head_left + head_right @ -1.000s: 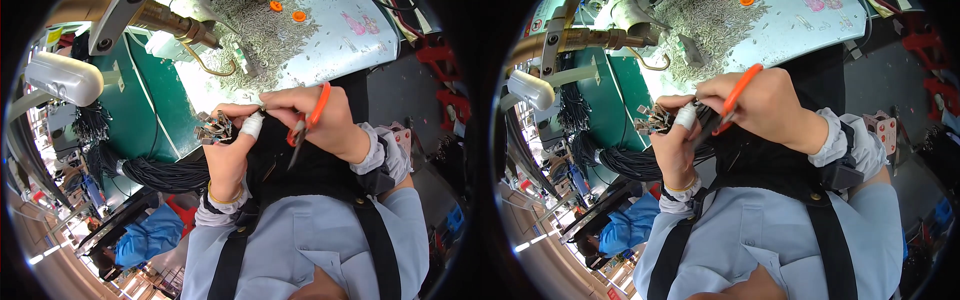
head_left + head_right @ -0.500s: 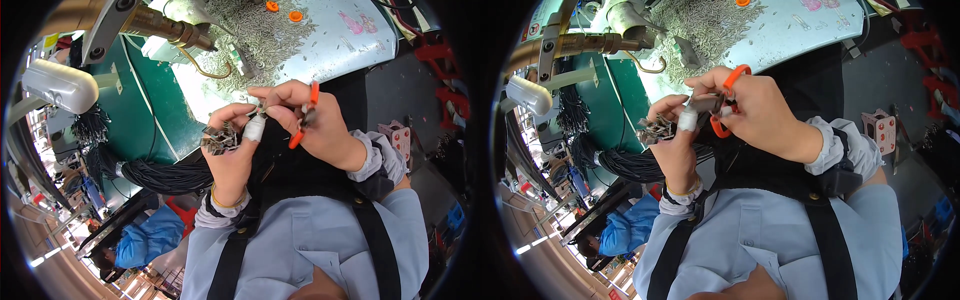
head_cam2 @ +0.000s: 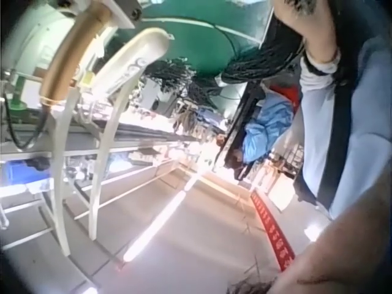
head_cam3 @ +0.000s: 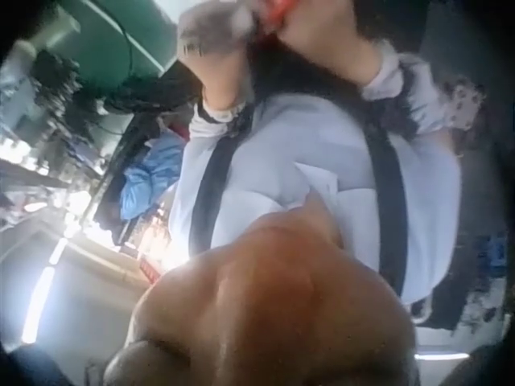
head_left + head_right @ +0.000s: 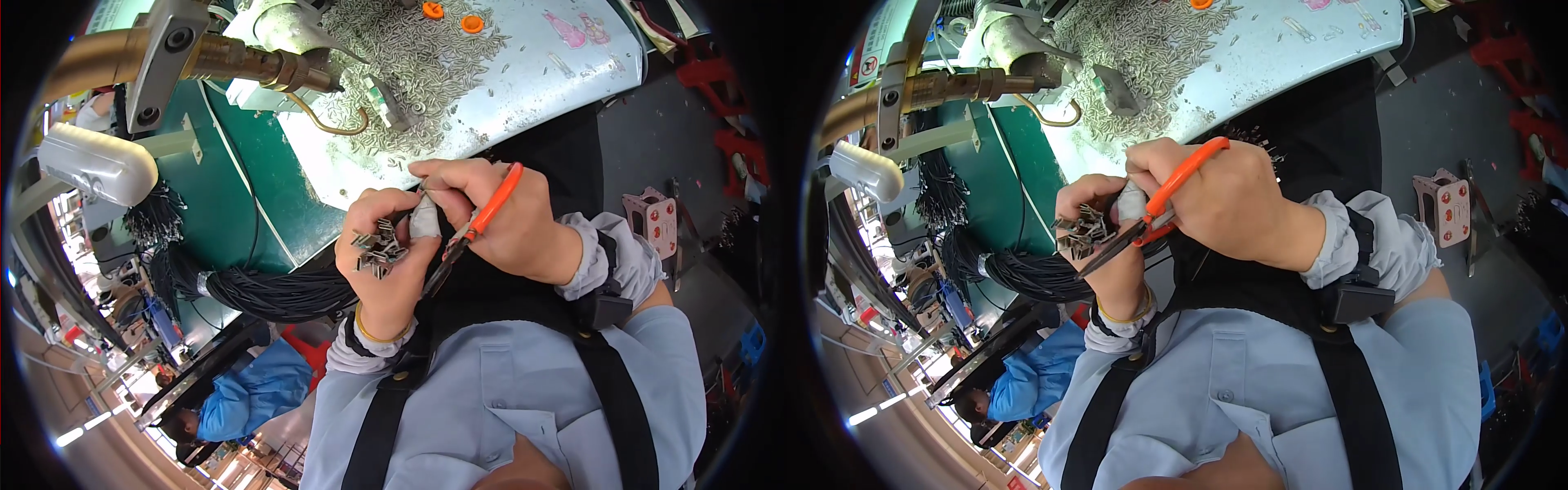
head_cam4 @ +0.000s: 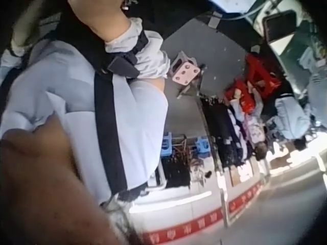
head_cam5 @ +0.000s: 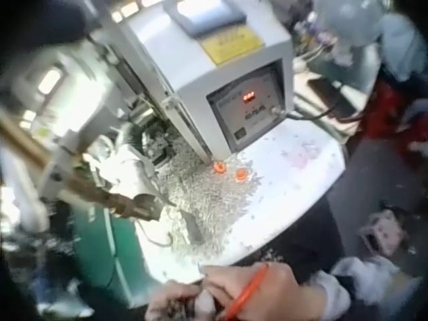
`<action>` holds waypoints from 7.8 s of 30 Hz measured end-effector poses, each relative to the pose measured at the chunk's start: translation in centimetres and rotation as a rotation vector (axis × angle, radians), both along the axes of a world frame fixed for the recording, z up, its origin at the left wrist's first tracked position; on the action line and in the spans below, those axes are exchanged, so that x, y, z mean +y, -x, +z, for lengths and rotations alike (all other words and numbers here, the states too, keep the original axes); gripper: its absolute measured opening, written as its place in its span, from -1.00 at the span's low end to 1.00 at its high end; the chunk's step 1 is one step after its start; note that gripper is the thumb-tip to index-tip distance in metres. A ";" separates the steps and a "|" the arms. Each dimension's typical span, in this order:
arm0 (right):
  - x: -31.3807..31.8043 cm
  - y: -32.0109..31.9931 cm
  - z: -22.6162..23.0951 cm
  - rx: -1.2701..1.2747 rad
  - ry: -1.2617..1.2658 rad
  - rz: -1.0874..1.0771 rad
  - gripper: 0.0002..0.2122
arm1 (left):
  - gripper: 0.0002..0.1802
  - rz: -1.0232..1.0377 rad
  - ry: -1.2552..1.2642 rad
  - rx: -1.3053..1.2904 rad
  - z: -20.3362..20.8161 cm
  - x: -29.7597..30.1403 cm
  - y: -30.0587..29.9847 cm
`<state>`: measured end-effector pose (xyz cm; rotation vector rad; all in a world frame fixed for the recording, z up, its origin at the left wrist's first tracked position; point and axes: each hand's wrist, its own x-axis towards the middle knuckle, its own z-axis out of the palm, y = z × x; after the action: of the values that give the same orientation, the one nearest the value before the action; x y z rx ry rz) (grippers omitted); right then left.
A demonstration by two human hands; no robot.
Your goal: The person uses shears to trim the ends of individual wires within a bundle, then sets them aside to pick up and trim a new bundle of cables.
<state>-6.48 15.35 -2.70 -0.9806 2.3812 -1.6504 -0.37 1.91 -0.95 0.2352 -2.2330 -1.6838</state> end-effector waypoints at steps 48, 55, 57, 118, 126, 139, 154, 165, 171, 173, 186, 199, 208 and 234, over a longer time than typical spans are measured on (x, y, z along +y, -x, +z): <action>-4.1 7.6 0.2 -0.584 0.218 -0.021 -0.87 | -0.78 -0.157 -0.796 -0.370 -0.2 -7.1 8.1; -4.4 7.5 -0.5 -0.386 0.233 -0.057 -0.86 | -0.71 -0.133 -0.679 -0.388 0.7 -6.4 8.3; -4.3 7.5 -0.4 -0.374 0.229 -0.058 -0.86 | -0.70 -0.105 -0.658 -0.370 0.8 -6.2 8.1; -0.9 2.0 -0.8 0.383 0.179 -0.024 -0.78 | -0.80 -0.120 -1.010 -0.363 0.9 -2.4 1.1; -1.0 1.1 -1.6 0.281 0.201 -0.039 -0.80 | -0.79 -0.039 -0.632 -0.314 1.2 -1.4 0.3; 0.1 1.3 -0.7 0.245 0.191 -0.076 -0.78 | -0.80 -0.061 -0.857 -0.266 1.1 -1.7 0.5; -0.1 1.0 -0.5 -0.349 -0.098 0.061 -0.73 | -0.85 -0.100 -0.801 -0.315 0.9 -3.5 2.7; -4.0 7.3 -0.5 -0.300 0.100 -0.122 -0.75 | -0.85 -0.086 -0.828 -0.328 -0.2 -5.7 7.8; -4.3 7.7 0.4 -0.566 0.216 -0.053 -0.75 | -0.82 -0.113 -0.798 -0.380 0.0 -6.4 8.1; -4.3 7.8 0.1 -0.568 0.244 -0.049 -0.76 | -0.79 -0.109 -0.806 -0.361 0.2 -6.3 8.1; -4.7 7.5 -1.0 -0.398 0.270 -0.075 -0.80 | -0.83 -0.070 -0.732 -0.328 0.2 -5.9 7.9; -1.6 3.3 1.4 0.239 -0.051 -0.200 -0.88 | -0.75 0.073 -0.379 -0.224 0.9 -1.5 2.5; -1.4 2.8 0.1 -0.128 0.148 -0.127 -0.82 | -0.70 -0.156 -0.875 -0.325 0.9 -2.3 1.6; -1.6 2.0 -1.8 0.331 0.298 -0.120 -0.79 | -0.78 -0.073 -0.911 -0.353 1.3 -1.7 1.4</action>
<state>-8.45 13.80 -4.45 -1.2698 2.4804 -2.0790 -1.78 0.24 0.34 0.7063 -1.5009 -2.7677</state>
